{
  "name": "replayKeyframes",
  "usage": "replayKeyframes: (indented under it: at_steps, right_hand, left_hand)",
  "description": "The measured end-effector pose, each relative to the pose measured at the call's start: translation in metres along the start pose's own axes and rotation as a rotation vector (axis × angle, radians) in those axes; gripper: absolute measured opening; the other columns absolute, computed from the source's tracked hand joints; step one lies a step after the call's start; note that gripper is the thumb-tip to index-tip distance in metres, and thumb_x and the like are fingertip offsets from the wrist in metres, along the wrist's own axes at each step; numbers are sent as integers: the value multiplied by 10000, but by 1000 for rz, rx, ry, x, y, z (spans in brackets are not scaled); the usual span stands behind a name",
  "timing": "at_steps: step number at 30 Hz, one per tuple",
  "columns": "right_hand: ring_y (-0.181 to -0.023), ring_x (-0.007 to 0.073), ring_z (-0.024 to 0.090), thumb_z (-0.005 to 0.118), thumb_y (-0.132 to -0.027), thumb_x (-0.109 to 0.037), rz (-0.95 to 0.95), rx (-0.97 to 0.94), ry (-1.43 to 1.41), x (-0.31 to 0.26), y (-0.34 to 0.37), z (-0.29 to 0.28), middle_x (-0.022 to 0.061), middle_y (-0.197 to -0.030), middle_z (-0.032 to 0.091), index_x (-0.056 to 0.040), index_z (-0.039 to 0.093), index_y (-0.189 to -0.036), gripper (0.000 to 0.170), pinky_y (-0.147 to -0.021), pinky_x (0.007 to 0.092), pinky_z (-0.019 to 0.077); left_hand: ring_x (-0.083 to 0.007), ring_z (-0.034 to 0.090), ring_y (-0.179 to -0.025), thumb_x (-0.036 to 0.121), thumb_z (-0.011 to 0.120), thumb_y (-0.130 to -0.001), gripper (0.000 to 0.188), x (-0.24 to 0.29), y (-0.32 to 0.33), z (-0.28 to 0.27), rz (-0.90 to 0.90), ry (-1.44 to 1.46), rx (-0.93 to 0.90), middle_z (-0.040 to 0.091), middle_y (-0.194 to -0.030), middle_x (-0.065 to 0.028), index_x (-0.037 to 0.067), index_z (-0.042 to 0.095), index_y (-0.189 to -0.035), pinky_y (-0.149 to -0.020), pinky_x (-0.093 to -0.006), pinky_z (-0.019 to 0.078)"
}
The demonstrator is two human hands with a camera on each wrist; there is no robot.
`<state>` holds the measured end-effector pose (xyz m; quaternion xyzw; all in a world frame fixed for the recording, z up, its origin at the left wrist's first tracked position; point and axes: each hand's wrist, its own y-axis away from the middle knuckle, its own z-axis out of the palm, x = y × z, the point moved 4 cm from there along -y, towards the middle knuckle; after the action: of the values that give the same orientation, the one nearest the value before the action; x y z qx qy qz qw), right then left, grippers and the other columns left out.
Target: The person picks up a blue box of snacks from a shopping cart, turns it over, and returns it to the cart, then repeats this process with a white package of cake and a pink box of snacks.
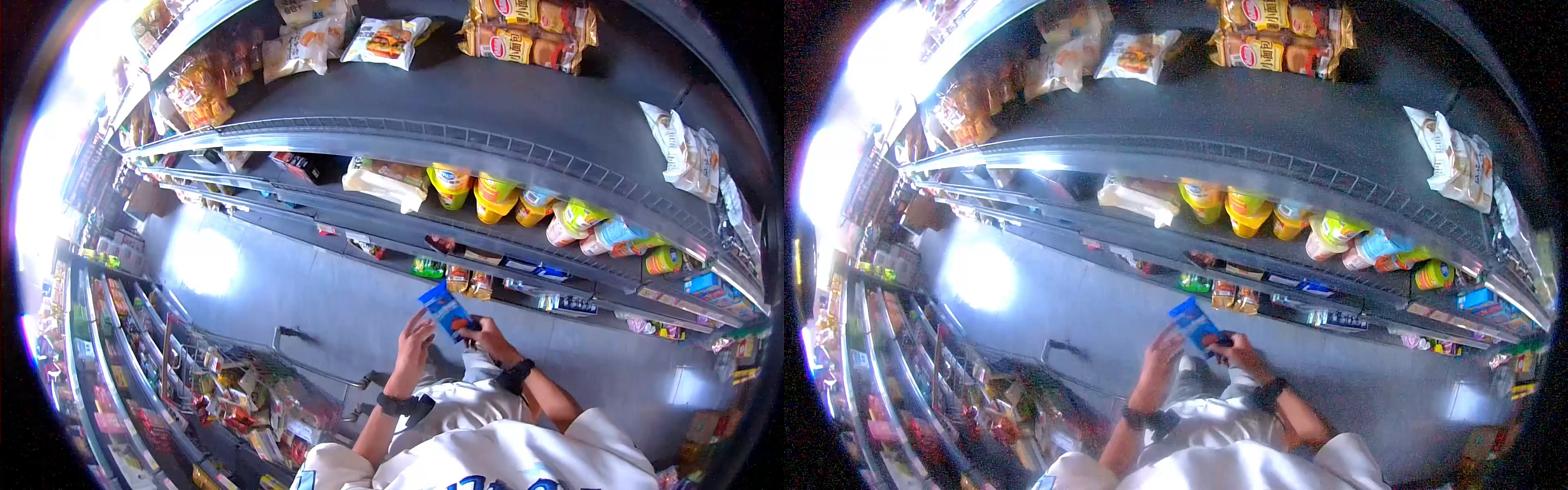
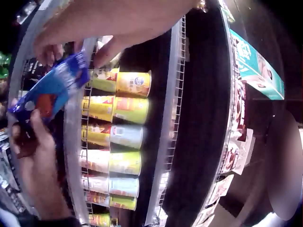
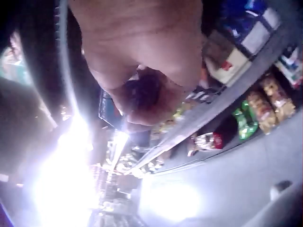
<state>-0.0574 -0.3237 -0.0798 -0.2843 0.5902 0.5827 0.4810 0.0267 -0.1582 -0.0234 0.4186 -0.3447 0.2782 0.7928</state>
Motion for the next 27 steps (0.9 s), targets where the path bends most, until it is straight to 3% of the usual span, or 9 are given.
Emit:
replayKeyframes:
  at_steps: [10,12,14,16,19,22,24,26,27]
  right_hand:
    - [-585,110,573,632,-837,-272,-3,690,-561,120,-85,-243,41,-672,579,-43,593,-823,233,-502,231,442]
    - [-725,196,623,602,-864,-272,-329,613,9,169,-131,-303,80,-807,638,-3,607,-899,271,-624,298,490]
    - [-927,313,618,486,-923,-321,-55,652,851,153,-133,-314,157,-989,653,24,603,-1010,375,-797,389,478]
    - [-1107,368,529,359,-955,-360,115,404,996,232,-199,-396,233,-1170,564,22,580,-1100,464,-936,426,405]
    - [-1044,324,556,391,-945,-282,124,466,1306,195,-196,-370,208,-1117,586,1,579,-1094,371,-892,383,436]
    - [-982,280,584,422,-936,-205,135,528,1379,191,-198,-370,184,-1063,609,-20,578,-1088,286,-849,341,467]
    - [-940,251,602,443,-929,-154,68,651,1142,197,-191,-373,167,-1027,623,-34,577,-1084,237,-819,313,488]
    - [-787,170,598,511,-898,-190,-337,764,17,214,-177,-363,73,-938,635,-96,593,-1046,193,-710,285,480]
    - [-734,134,572,531,-882,-197,-210,749,-184,209,-164,-351,36,-883,623,-111,593,-1018,172,-665,259,453]
  left_hand:
    - [-285,572,-1008,93,505,-860,185,-106,48,-91,182,221,152,595,-1009,-131,21,553,-1023,-907,-380,447]
    - [-298,572,-998,72,518,-849,134,-120,62,-108,248,312,195,599,-979,-131,26,568,-965,-897,-382,450]
    - [-301,577,-984,55,525,-845,126,-117,88,-111,190,384,307,606,-960,-130,28,572,-959,-885,-380,460]
    - [-302,587,-964,45,532,-841,126,-99,113,-101,140,467,425,614,-945,-128,32,574,-959,-874,-379,473]
    - [-292,613,-930,49,545,-832,142,-109,141,-128,163,662,387,626,-953,-128,44,568,-973,-863,-382,491]
    - [-279,617,-920,55,543,-827,149,-101,170,-132,184,606,622,624,-945,-134,44,554,-976,-846,-384,504]
    - [-275,617,-907,50,540,-819,152,-98,185,-136,162,633,766,620,-932,-130,41,551,-971,-839,-384,507]
    - [-266,614,-880,30,535,-800,157,-104,194,-144,205,713,804,612,-905,-120,35,548,-956,-833,-385,510]
    - [-266,613,-875,27,534,-797,163,-102,197,-146,179,702,852,610,-902,-118,36,545,-959,-831,-388,510]
